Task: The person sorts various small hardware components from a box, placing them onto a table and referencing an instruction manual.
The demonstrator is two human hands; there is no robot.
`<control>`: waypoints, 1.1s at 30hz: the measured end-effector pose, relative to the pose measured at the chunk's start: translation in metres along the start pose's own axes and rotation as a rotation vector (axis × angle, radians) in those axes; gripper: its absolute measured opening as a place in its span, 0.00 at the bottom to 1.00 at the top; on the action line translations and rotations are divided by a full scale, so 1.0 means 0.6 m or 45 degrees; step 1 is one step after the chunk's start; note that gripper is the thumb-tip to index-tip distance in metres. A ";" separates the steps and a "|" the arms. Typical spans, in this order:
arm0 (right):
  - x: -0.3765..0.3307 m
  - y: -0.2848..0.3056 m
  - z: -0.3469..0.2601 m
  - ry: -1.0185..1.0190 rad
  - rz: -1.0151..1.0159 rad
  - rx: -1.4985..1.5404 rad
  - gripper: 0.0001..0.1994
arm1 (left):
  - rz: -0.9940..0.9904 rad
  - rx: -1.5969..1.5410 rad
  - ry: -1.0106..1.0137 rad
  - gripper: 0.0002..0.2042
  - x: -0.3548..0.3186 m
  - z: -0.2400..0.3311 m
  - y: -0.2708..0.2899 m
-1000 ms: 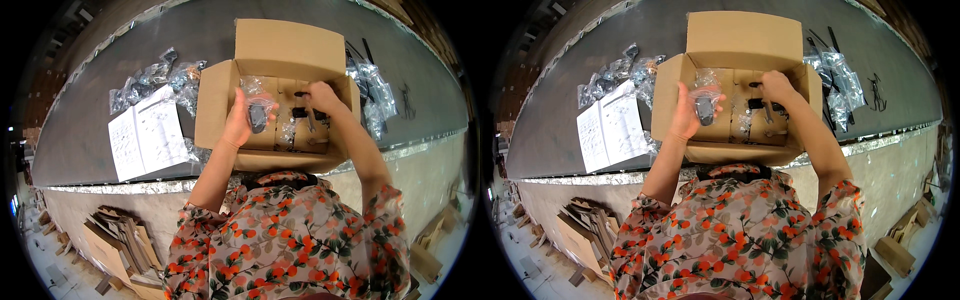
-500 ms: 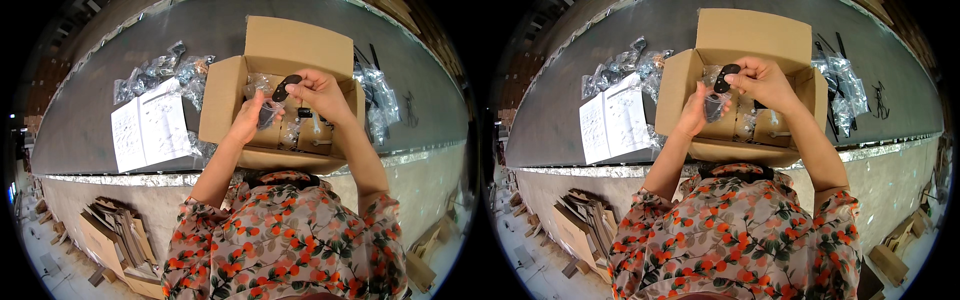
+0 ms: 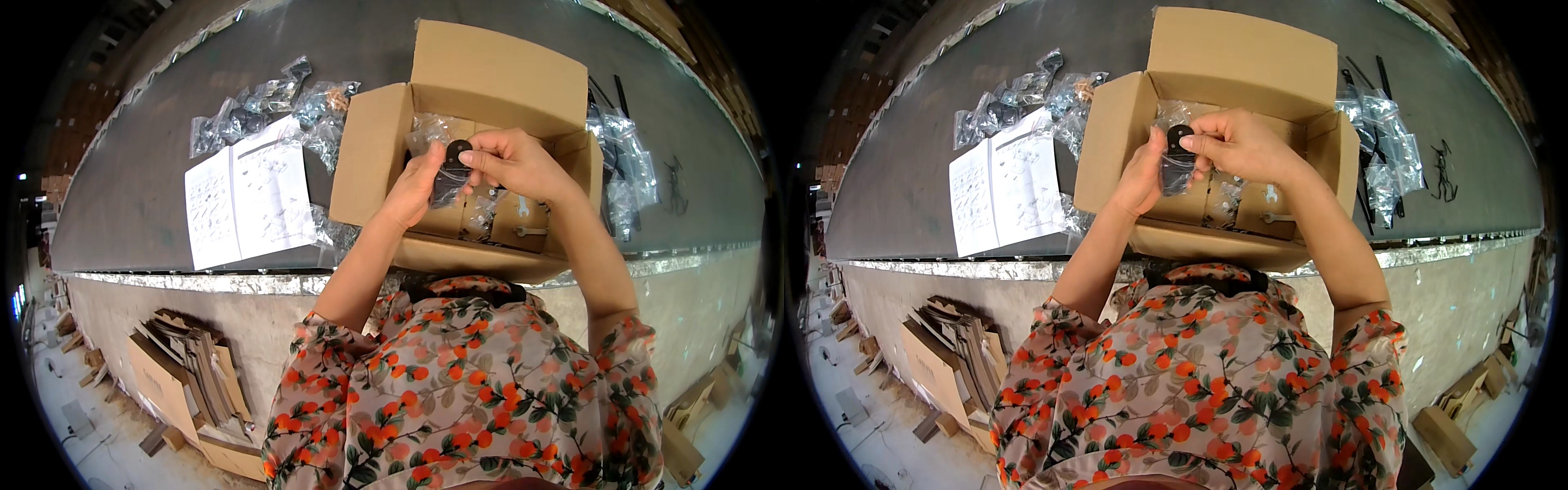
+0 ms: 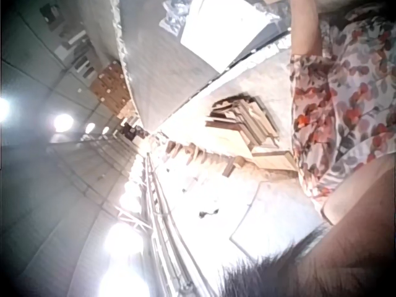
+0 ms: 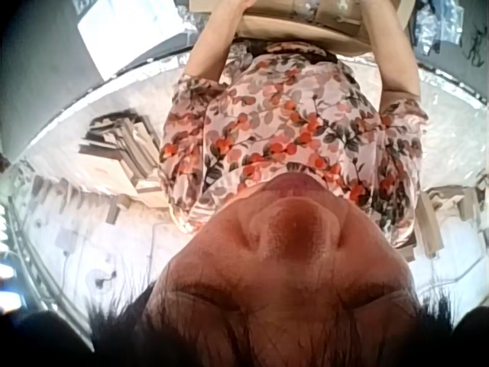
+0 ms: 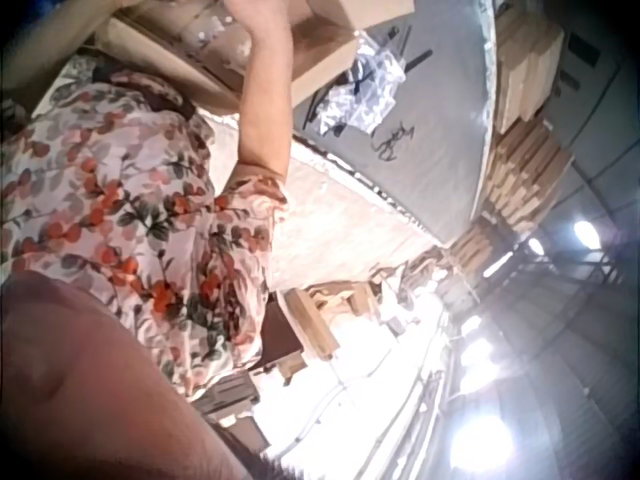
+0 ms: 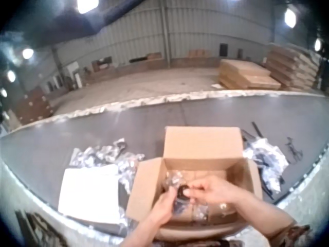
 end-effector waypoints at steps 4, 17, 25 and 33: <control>0.006 -0.002 0.011 -0.022 0.032 -0.044 0.05 | -0.016 -0.018 0.017 0.29 0.000 0.001 -0.004; 0.011 -0.020 -0.022 0.100 -0.019 -0.492 0.06 | 0.029 -0.130 0.065 0.30 0.004 -0.006 0.008; 0.018 -0.017 -0.019 0.100 -0.185 -0.689 0.07 | 0.010 -0.101 0.202 0.30 0.005 -0.016 0.002; 0.016 -0.027 -0.017 0.034 -0.239 -0.648 0.08 | -0.048 -0.181 0.253 0.29 0.002 -0.020 0.000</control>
Point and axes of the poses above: each hand's wrist, its own x-axis towards the middle knuckle, its own y-axis out of the back of the hand, z = x × y, the point moved 7 cm from there along x, towards the middle knuckle, and after that the axes turned 9 degrees about x, right-handed, at the moved point
